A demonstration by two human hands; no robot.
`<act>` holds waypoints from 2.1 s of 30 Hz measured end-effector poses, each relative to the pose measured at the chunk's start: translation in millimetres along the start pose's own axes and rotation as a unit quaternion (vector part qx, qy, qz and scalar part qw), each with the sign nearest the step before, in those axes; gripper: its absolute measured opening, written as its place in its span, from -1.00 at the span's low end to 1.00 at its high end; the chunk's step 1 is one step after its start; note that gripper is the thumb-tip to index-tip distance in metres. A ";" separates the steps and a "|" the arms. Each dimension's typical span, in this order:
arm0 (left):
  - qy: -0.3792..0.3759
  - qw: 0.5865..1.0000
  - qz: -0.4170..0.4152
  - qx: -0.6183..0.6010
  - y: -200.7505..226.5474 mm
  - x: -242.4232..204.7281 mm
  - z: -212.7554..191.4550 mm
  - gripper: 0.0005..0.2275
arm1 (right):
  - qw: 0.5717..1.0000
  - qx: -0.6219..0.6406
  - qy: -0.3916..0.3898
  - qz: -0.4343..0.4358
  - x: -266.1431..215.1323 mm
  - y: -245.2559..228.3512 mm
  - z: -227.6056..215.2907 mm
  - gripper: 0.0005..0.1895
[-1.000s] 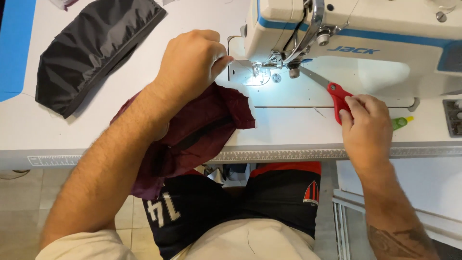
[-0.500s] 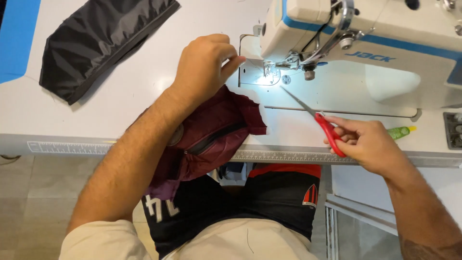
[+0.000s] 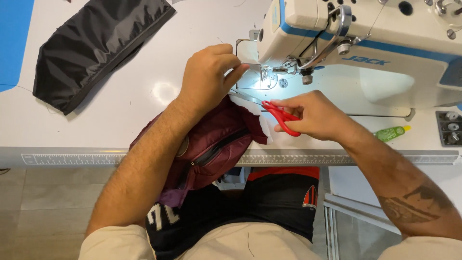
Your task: Preparing and aligning fabric pieces for sewing on an industrial sewing machine, including trimming with scissors.
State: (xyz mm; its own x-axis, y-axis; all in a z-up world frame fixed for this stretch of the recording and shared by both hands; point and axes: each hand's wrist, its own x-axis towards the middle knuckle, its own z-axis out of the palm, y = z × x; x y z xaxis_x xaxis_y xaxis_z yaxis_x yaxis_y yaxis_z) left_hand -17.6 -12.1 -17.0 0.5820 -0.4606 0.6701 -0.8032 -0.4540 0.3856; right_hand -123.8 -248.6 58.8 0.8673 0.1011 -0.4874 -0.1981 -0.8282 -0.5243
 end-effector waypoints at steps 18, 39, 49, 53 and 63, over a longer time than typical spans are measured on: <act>-0.007 0.970 -0.167 0.176 -28.2 -5.0 0.2 -0.78 | 0.885 -0.358 0.296 0.024 -51.9 153.5 8.1 -0.44; -0.078 0.970 0.018 0.229 -20.3 9.1 76.4 -0.87 | 0.662 -0.442 0.328 -0.508 -20.5 20.5 45.6 -0.87; -0.221 0.948 0.020 0.230 131.7 -45.6 -13.0 -0.53 | 0.768 -0.217 0.394 -0.457 -11.2 60.5 37.0 -0.85; -0.341 0.912 0.141 0.178 98.7 -39.3 -28.9 -0.47 | 0.799 -0.127 0.379 -0.450 -14.4 65.9 41.2 -0.79; -0.284 0.941 0.160 0.088 75.8 -13.8 -5.7 -0.58 | 0.797 -0.180 0.352 -0.457 -13.8 58.0 55.5 -0.90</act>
State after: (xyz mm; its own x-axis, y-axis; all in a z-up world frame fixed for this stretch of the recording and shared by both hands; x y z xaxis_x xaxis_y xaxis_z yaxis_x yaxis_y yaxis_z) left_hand -87.3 -35.8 6.6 0.3285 -0.9059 0.2672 -0.9444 -0.3198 0.0771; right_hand -172.6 -267.4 -3.7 0.6406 0.5234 0.5619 0.6969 -0.7036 -0.1391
